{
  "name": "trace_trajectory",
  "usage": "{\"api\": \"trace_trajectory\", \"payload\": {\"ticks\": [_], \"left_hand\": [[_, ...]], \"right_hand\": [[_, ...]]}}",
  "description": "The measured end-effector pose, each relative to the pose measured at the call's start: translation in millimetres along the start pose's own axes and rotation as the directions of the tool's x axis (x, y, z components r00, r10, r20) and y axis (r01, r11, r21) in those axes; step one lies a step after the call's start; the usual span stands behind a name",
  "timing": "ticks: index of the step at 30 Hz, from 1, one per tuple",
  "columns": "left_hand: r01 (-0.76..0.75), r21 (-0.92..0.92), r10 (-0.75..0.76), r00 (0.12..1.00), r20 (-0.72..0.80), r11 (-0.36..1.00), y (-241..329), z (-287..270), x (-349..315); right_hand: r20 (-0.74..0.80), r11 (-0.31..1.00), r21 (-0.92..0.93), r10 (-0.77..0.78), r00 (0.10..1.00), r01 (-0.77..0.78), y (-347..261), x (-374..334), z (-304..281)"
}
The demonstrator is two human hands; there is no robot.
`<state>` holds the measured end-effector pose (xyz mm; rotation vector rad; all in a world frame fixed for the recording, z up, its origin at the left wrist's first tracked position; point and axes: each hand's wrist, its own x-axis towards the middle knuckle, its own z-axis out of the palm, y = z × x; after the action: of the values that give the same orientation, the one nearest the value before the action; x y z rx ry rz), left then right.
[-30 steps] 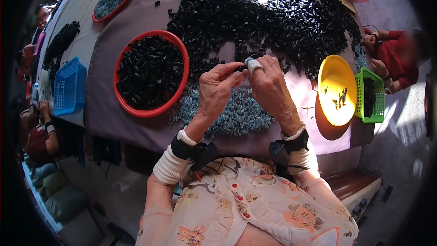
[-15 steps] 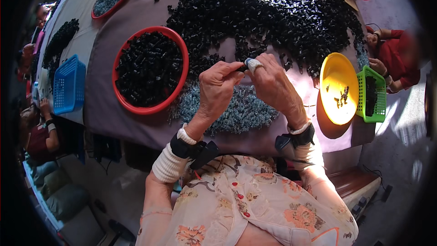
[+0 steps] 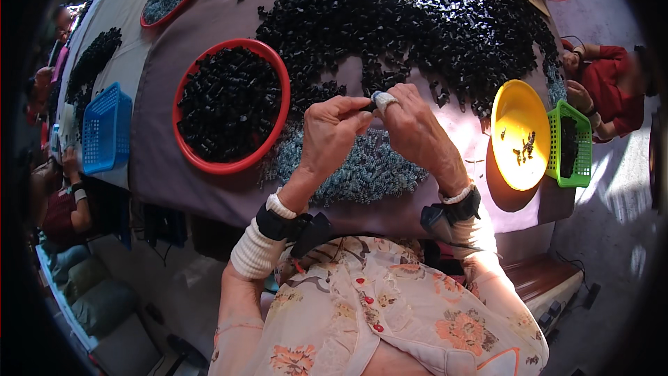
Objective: Sort and organize small black plastic components on a table.
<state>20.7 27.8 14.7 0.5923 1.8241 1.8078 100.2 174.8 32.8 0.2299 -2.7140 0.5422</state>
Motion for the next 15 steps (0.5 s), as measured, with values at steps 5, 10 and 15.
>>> {"api": "trace_trajectory", "payload": {"ticks": [5,10,15], "left_hand": [[0.146,-0.282,-0.131,0.989,0.072,0.948,1.0,-2.1,3.3],[0.194,-0.407,-0.178,0.981,0.078,0.892,-3.7,2.8,2.8],[0.234,-0.387,-0.194,0.971,0.142,0.892,-1.8,0.9,2.4]], "right_hand": [[0.031,0.997,0.055,0.045,0.998,-0.047,1.1,2.6,-4.4],[-0.115,0.993,-0.099,0.053,0.992,-0.064,-4.4,3.8,1.3],[-0.157,0.996,-0.046,0.062,0.986,-0.070,1.7,2.8,5.2]]}}
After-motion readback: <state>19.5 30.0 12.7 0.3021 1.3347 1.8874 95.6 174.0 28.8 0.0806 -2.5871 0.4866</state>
